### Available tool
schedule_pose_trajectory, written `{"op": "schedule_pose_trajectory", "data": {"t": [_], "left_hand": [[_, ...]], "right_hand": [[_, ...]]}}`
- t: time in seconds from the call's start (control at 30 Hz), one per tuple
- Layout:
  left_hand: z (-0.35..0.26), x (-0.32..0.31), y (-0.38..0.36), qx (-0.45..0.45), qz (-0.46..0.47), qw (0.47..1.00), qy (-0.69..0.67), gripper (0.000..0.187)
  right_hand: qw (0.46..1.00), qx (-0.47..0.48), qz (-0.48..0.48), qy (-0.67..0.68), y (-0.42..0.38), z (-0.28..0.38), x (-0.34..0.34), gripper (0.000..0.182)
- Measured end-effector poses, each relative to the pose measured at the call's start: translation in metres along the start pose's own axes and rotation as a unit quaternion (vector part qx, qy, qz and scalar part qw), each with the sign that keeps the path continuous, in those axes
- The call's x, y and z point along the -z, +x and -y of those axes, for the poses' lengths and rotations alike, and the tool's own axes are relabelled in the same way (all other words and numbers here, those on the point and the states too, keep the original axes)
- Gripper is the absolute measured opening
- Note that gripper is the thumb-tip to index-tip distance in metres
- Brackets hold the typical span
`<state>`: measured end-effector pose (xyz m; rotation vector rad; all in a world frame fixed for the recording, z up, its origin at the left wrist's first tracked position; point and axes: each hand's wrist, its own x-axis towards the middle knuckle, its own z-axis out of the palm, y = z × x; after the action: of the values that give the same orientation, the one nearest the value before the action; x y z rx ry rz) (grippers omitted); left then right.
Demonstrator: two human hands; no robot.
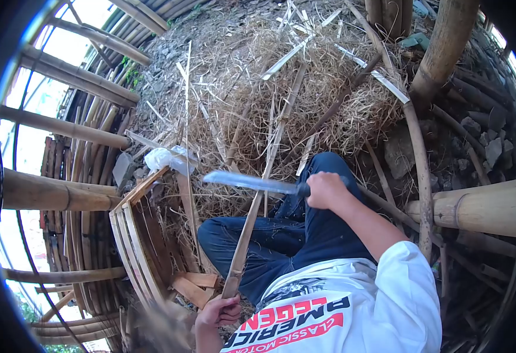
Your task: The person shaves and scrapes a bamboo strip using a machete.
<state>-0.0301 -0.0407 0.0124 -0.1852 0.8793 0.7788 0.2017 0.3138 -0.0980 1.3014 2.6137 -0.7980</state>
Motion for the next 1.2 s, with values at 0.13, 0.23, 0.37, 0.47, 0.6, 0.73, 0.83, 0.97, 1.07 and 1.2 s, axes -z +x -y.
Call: {"op": "schedule_pose_trajectory", "data": {"t": [0.13,0.23,0.37,0.47,0.6,0.73,0.83,0.97,1.07,1.2], "left_hand": [[-0.005,-0.003,0.004,-0.013,0.023,1.0,-0.012,0.024],[-0.006,0.002,-0.002,-0.002,0.061,0.998,-0.02,0.025],[-0.006,-0.004,-0.005,0.014,-0.011,1.0,0.007,0.025],[-0.006,-0.006,-0.003,0.011,0.003,1.0,0.012,0.026],[0.006,-0.011,-0.002,0.021,0.002,1.0,-0.007,0.025],[0.004,-0.009,-0.002,0.004,0.032,0.999,-0.026,0.024],[-0.002,-0.014,0.001,0.008,0.006,1.0,-0.018,0.023],[0.004,-0.011,-0.004,0.005,0.001,1.0,0.0,0.021],[0.006,-0.015,-0.009,0.009,-0.008,1.0,0.003,0.022],[0.004,-0.021,0.001,0.023,-0.066,0.997,0.029,0.021]], "right_hand": [[1.0,-0.02,0.011,0.006,0.01,0.0,0.005,0.026],[1.0,-0.01,0.013,0.018,-0.002,0.0,0.014,0.025],[0.998,0.04,0.045,0.001,-0.005,0.005,0.016,0.023],[0.998,0.047,0.04,-0.03,0.005,-0.001,0.015,0.023],[0.998,-0.064,0.001,-0.025,0.049,-0.029,0.024,0.028],[0.999,-0.013,0.001,-0.029,0.041,-0.018,0.034,0.029],[0.995,0.057,0.069,-0.037,0.016,0.011,0.028,0.028],[0.994,0.076,0.072,-0.032,0.013,0.01,0.019,0.025],[1.0,-0.021,-0.009,-0.014,0.045,-0.024,0.016,0.024],[0.996,-0.07,-0.047,-0.007,0.06,-0.035,0.02,0.023]]}}
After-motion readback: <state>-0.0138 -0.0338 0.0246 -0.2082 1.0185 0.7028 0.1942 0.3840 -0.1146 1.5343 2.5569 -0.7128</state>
